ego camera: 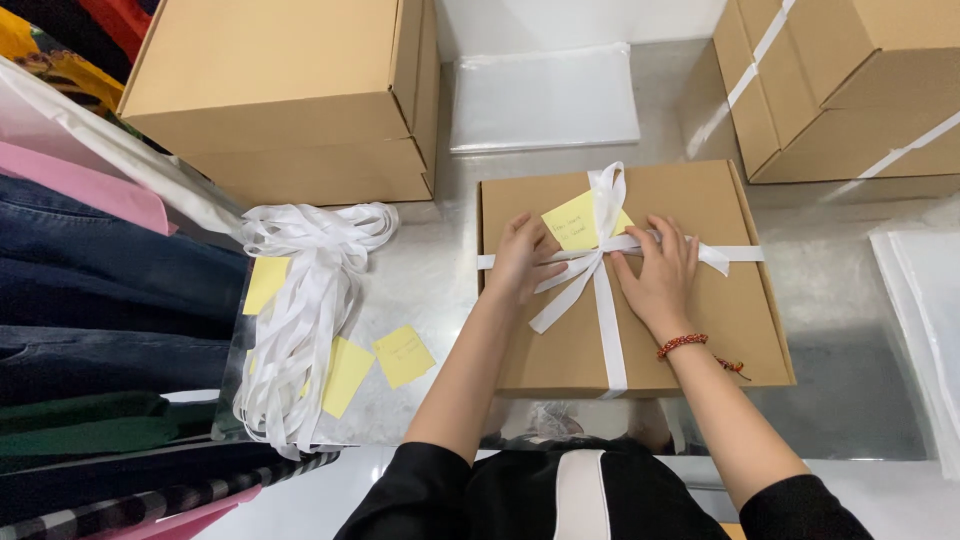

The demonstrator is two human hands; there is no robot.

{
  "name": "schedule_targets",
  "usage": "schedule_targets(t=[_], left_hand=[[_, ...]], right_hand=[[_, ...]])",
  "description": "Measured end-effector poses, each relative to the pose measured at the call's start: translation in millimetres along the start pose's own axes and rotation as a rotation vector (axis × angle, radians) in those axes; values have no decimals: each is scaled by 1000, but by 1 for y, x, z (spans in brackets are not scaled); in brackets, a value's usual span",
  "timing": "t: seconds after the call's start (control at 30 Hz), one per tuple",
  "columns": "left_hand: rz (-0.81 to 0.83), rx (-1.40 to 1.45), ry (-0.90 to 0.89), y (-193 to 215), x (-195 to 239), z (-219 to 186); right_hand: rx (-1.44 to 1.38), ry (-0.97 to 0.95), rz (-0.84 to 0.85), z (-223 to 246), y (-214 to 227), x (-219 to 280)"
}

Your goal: The person places a plastic-wrapped item into a cardboard box, closes the box, and ties it with a white ribbon. They then handle a stack of tied boxes and later fold a white ribbon on the table.

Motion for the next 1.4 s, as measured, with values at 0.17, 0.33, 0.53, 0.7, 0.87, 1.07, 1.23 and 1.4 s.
schedule_targets(t=[0.17,0.33,0.53,0.7,0.87,1.07,1.23,1.4], left_hand=[[61,53,66,-17,28,-33],[19,-139,4,-17,2,-19],[-60,-489,-91,-12,-49,16],[-54,-489,-163,-13,-43,22],[-73,-465,-244,-10,-20,13],[-195,-340,-438,22,56,-28],[-422,-325,-473,145,127,-23],[-797,-210,-197,273,206,32]], right_hand=[[-19,-3,-10,3,3,0],[-31,3,-22,6,4,-2],[-17,33,-26,13,8,1],[106,370,98,52,15,10],[100,295,180,40,10,6],[89,292,134,22,6,4],[-138,298,103,41,1,-4],[-422,476,195,133,-19,9]])
Point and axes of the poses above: each hand's wrist, its own x-axis away from the middle knuckle, its own y-axis out of the back of the hand, z = x × y, the point moved 3 cm from there along -x, towards the middle knuckle, and after that the axes turned 8 degrees about -x, right-handed, at the moved point
